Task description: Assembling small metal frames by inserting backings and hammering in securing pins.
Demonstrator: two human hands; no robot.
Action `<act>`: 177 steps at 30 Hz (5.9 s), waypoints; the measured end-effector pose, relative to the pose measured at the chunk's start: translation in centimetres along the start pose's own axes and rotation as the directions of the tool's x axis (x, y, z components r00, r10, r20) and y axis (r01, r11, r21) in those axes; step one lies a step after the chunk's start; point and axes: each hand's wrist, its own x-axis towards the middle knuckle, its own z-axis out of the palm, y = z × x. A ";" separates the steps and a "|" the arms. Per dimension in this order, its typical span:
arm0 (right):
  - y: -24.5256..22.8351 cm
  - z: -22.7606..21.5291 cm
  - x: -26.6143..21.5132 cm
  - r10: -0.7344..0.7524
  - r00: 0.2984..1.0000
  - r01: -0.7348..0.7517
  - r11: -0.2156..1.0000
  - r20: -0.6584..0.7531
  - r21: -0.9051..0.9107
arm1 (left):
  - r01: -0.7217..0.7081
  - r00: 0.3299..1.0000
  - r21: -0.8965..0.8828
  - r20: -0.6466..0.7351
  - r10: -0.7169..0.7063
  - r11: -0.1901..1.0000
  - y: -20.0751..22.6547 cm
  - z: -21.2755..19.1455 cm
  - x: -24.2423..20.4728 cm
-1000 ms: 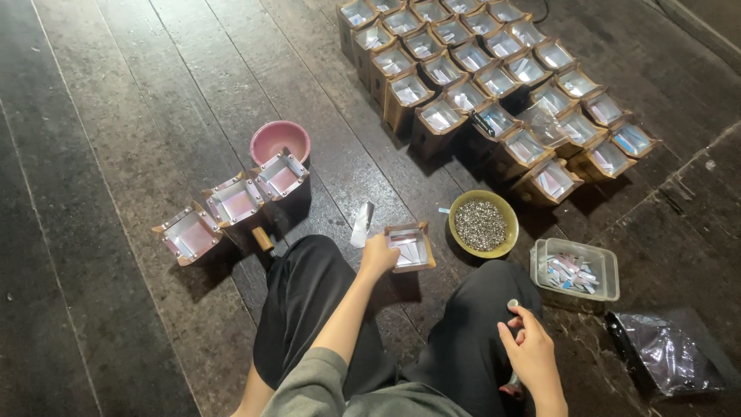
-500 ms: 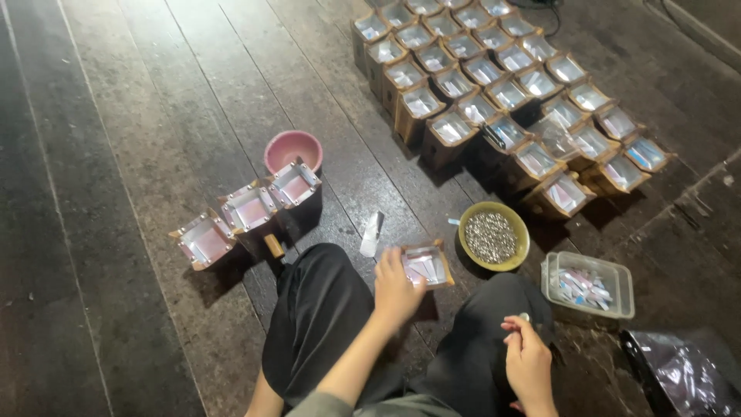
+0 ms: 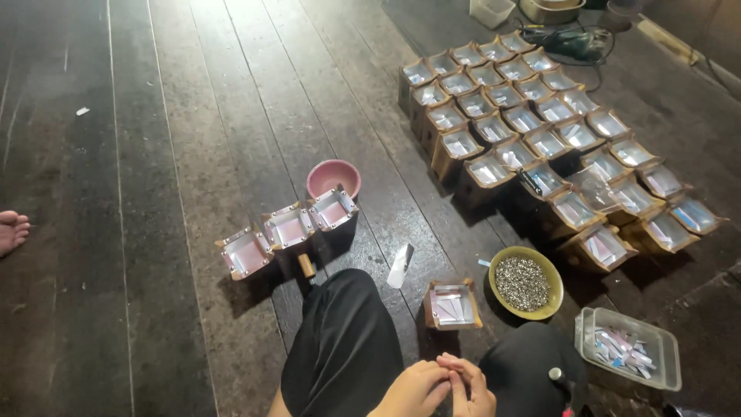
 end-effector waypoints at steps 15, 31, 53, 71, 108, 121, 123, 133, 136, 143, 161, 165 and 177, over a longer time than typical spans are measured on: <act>1.8 -10.7 2.1 -0.257 0.949 0.202 0.940 -0.183 -0.275 | 0.269 0.904 -0.184 -0.291 -0.314 0.945 -2.5 -4.4 1.7; -5.2 -13.4 1.7 -0.201 0.972 0.081 0.771 -0.121 -0.632 | 0.184 0.820 -0.127 -0.527 -0.223 0.975 -10.1 -4.3 10.0; 4.7 -18.7 -1.1 0.742 0.611 -0.708 0.357 -0.275 -0.609 | 0.001 0.847 -0.141 -0.526 -0.075 0.990 -12.8 0.3 11.2; 7.3 -19.2 -1.8 0.780 0.617 -0.599 0.552 -0.104 0.580 | 0.022 0.824 -0.020 -0.566 -0.029 1.000 -12.2 0.0 11.5; -11.1 -1.5 9.7 0.232 0.961 -0.127 0.855 0.152 -0.503 | -0.107 0.765 0.368 -0.564 0.312 0.924 -15.0 0.8 11.3; -3.5 -15.1 2.3 0.745 0.630 -0.714 0.667 -0.219 0.215 | -0.027 0.766 0.061 -0.640 0.060 0.998 -13.0 0.5 11.4; -0.5 -17.7 -0.2 0.769 0.618 -0.732 0.639 -0.163 0.237 | -0.015 0.760 0.008 -0.649 0.017 1.000 -13.2 0.2 11.2; -0.7 -20.0 1.4 0.837 0.529 -0.341 0.060 -0.140 -0.938 | -0.078 0.922 -0.120 -0.387 0.026 0.990 -11.9 0.4 11.6; -5.2 -20.2 5.1 0.795 0.555 -0.499 0.083 -0.245 -0.863 | -0.038 0.929 -0.086 -0.369 0.003 0.996 -11.8 0.6 11.7; -1.6 -18.2 14.6 0.512 0.852 -0.366 0.425 -0.114 -0.828 | -0.057 0.890 -0.024 -0.454 0.040 0.998 -14.1 1.2 12.3; 15.9 -11.1 25.3 0.347 0.932 -0.086 0.484 0.102 -0.871 | -0.067 0.842 -0.064 -0.538 0.022 0.996 -15.3 1.4 13.5; 17.8 -11.0 25.2 0.302 0.945 -0.018 0.432 0.126 -0.901 | -0.113 0.788 -0.002 -0.609 0.089 0.994 -15.6 2.2 12.7; 6.2 -8.5 24.2 0.281 0.959 -0.282 0.959 -0.034 -0.004 | 0.099 0.833 -0.355 -0.482 -0.272 0.930 -21.3 3.7 11.5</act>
